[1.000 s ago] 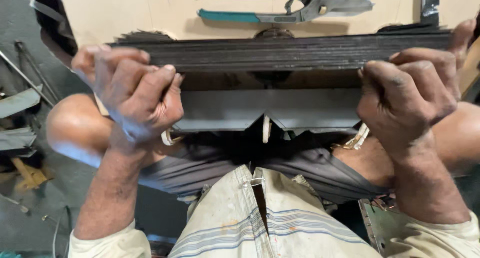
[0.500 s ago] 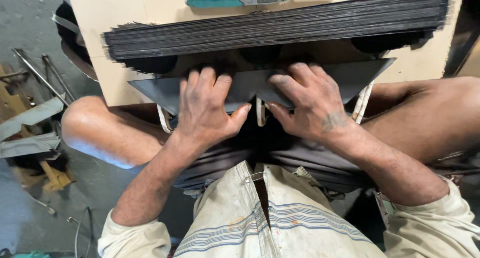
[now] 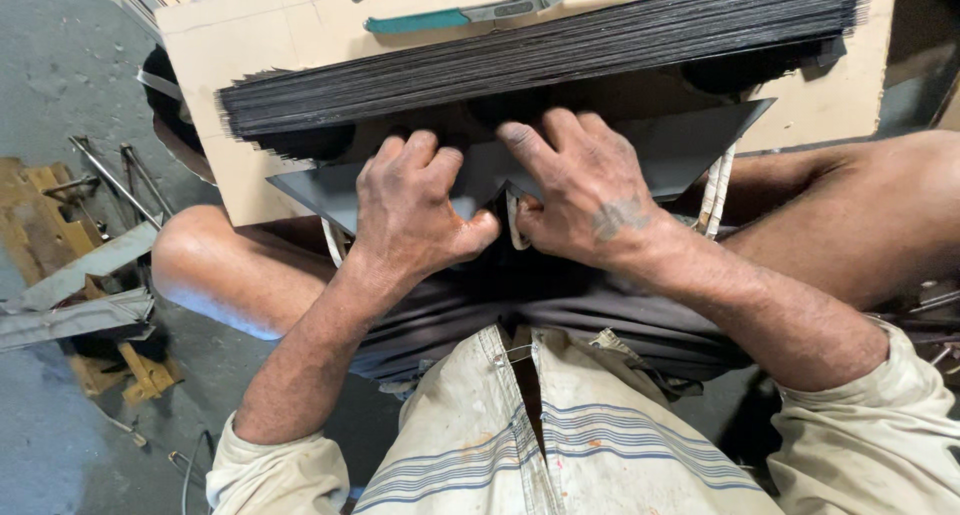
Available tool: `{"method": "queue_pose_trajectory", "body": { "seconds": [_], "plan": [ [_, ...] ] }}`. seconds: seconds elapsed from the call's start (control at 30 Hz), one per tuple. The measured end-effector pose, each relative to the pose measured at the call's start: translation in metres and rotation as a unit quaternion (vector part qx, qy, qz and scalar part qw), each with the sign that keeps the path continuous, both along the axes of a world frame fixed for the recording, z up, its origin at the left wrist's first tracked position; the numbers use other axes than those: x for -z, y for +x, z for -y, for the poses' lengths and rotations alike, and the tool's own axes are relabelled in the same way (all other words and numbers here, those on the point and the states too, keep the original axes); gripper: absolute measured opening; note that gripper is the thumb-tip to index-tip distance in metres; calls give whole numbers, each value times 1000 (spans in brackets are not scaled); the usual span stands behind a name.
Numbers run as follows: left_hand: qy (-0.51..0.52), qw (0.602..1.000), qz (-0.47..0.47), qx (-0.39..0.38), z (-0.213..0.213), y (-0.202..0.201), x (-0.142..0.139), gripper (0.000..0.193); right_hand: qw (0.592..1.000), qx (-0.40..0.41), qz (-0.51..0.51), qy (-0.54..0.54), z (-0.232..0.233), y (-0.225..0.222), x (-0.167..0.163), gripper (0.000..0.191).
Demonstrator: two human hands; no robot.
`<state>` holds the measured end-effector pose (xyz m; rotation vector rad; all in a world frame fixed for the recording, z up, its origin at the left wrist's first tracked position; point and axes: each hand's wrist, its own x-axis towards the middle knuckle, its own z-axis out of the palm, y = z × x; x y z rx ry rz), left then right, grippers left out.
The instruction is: The person sits cross-legged on the floor with a stack of thin dark sheets resting on their lap. They use a flat metal blade to lift and separate individual sheets one at a time from the stack, setting each separated sheet aside and squaring the stack between sheets.
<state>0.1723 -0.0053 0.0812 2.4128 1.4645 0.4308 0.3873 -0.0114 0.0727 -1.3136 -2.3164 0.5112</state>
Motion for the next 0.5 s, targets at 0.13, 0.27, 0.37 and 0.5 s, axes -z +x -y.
{"method": "queue_pose_trajectory", "body": {
  "seconds": [0.13,0.27,0.37,0.5],
  "plan": [
    [-36,999,-30,-1,-3,1,-6,43,997,-3,42,64,1,-7,-5,67],
    [64,997,26,23,4,-2,-11,51,994,-35,12,100,2,7,-11,64],
    [184,980,67,47,20,-11,-5,54,982,-62,-35,173,7,35,-17,56],
    [292,956,-21,23,26,-26,11,47,981,-5,13,195,9,96,-28,35]
  ]
}}
